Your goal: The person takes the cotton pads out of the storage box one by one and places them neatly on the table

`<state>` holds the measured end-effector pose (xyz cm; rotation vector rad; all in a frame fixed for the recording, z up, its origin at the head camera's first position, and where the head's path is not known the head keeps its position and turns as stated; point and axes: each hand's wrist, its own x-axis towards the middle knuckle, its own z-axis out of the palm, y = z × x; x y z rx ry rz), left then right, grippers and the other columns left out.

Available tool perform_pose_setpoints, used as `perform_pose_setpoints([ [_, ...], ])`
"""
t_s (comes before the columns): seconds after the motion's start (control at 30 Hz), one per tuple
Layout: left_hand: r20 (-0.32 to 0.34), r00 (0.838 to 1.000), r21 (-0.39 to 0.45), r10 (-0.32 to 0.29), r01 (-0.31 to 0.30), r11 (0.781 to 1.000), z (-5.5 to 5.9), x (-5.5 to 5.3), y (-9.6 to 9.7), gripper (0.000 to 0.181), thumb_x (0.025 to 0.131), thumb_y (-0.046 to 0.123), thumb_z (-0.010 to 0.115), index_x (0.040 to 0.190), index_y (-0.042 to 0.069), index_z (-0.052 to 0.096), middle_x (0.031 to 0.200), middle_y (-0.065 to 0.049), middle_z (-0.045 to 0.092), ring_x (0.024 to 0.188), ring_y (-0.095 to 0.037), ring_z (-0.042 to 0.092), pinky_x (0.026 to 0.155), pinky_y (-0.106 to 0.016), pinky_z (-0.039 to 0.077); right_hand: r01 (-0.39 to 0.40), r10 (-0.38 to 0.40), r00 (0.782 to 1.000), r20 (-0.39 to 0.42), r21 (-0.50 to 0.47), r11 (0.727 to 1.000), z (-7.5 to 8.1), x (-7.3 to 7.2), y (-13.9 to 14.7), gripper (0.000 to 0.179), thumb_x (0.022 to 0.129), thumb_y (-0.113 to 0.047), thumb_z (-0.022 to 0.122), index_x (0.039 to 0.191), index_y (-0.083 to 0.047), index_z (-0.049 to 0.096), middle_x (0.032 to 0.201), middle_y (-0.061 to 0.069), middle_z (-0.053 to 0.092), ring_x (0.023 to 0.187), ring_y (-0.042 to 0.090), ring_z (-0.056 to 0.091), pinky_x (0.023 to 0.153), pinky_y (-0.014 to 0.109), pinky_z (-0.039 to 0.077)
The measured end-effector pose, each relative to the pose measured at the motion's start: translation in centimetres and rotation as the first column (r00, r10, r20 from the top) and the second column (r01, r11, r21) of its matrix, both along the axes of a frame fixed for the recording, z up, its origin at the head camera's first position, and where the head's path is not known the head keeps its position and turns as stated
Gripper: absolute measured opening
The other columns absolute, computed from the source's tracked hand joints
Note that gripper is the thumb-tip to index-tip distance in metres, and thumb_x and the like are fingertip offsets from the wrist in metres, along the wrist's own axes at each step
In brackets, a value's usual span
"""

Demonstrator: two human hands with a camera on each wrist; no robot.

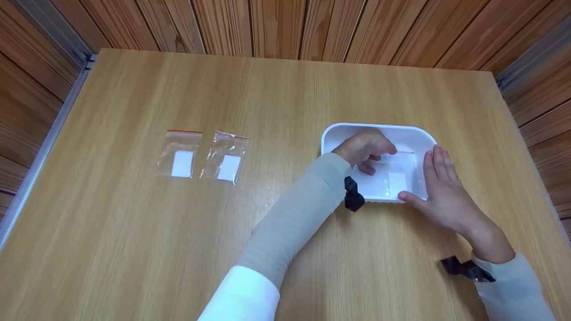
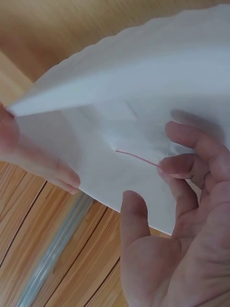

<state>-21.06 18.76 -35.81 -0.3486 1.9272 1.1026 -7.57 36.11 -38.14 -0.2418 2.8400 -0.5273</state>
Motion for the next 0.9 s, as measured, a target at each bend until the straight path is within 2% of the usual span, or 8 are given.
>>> perform_pose_setpoints([
  [0.17,-0.009,0.999,-0.057,-0.044,0.044,0.997,0.37,0.11,0.11,0.028,0.093,0.034,0.076,0.116,0.023,0.062,0.103,0.0,0.059,0.092,-0.018,0.063,0.071,-0.03,0.059,0.001,-0.001,1.0,0.0,0.002,1.0,0.02,0.06,-0.06,0.116,0.095,-0.056,0.064,0.156,0.008,-0.011,0.164,0.022,-0.026,0.151,0.042,-0.022,0.117,0.068,0.004],
  [0.27,-0.017,0.997,-0.057,-0.069,0.068,0.996,0.56,0.26,0.11,0.032,0.092,0.037,0.076,0.118,0.025,0.061,0.106,0.0,0.059,0.093,-0.018,0.062,0.073,-0.03,0.058,0.0,0.0,1.0,-0.001,0.004,1.0,0.02,0.1,0.0,0.117,0.095,-0.057,0.064,0.156,0.007,-0.011,0.164,0.021,-0.026,0.151,0.041,-0.022,0.117,0.068,0.004],
  [0.43,-0.017,0.995,-0.037,-0.097,0.097,0.995,0.72,0.31,0.16,0.028,0.091,0.037,0.076,0.11,0.021,0.064,0.089,-0.001,0.058,0.082,-0.016,0.058,0.077,-0.03,0.056,-0.014,0.014,1.0,-0.014,0.001,1.0,-0.07,0.07,0.1,0.115,0.095,-0.055,0.065,0.156,0.009,-0.01,0.164,0.023,-0.025,0.151,0.043,-0.021,0.119,0.066,0.003],
  [0.5,-0.029,0.991,-0.029,-0.129,0.128,0.991,0.71,0.27,0.1,0.025,0.092,0.037,0.075,0.108,0.021,0.066,0.083,-0.001,0.055,0.077,-0.016,0.056,0.078,-0.03,0.055,-0.02,0.02,1.0,-0.02,-0.001,1.0,-0.12,0.02,0.1,0.115,0.096,-0.054,0.065,0.155,0.011,-0.01,0.163,0.025,-0.025,0.15,0.044,-0.021,0.119,0.066,0.003],
  [0.6,-0.053,0.984,-0.017,-0.169,0.168,0.986,0.71,0.24,-0.01,0.021,0.094,0.037,0.073,0.108,0.022,0.068,0.083,-0.001,0.054,0.077,-0.016,0.055,0.079,-0.03,0.054,-0.02,0.02,1.0,-0.019,-0.005,1.0,-0.12,-0.03,0.11,0.114,0.096,-0.053,0.065,0.155,0.011,-0.01,0.163,0.025,-0.025,0.15,0.043,-0.021,0.119,0.066,0.002],
  [0.77,-0.041,0.988,-0.002,-0.15,0.15,0.989,0.79,0.27,-0.02,0.018,0.095,0.035,0.072,0.107,0.022,0.068,0.088,0.001,0.059,0.082,-0.016,0.058,0.08,-0.03,0.054,-0.011,0.011,1.0,-0.009,-0.01,1.0,0.0,-0.04,0.07,0.115,0.096,-0.054,0.064,0.155,0.01,-0.01,0.163,0.023,-0.026,0.15,0.042,-0.022,0.118,0.066,0.002],
  [0.9,-0.028,0.989,0.027,-0.148,0.149,0.989,0.79,0.23,-0.02,0.014,0.098,0.031,0.069,0.108,0.02,0.067,0.099,0.002,0.064,0.09,-0.015,0.062,0.081,-0.029,0.055,-0.002,0.002,1.0,0.004,-0.006,1.0,0.05,-0.05,-0.03,0.116,0.095,-0.056,0.064,0.156,0.008,-0.011,0.163,0.022,-0.027,0.15,0.041,-0.023,0.117,0.068,0.004],
])
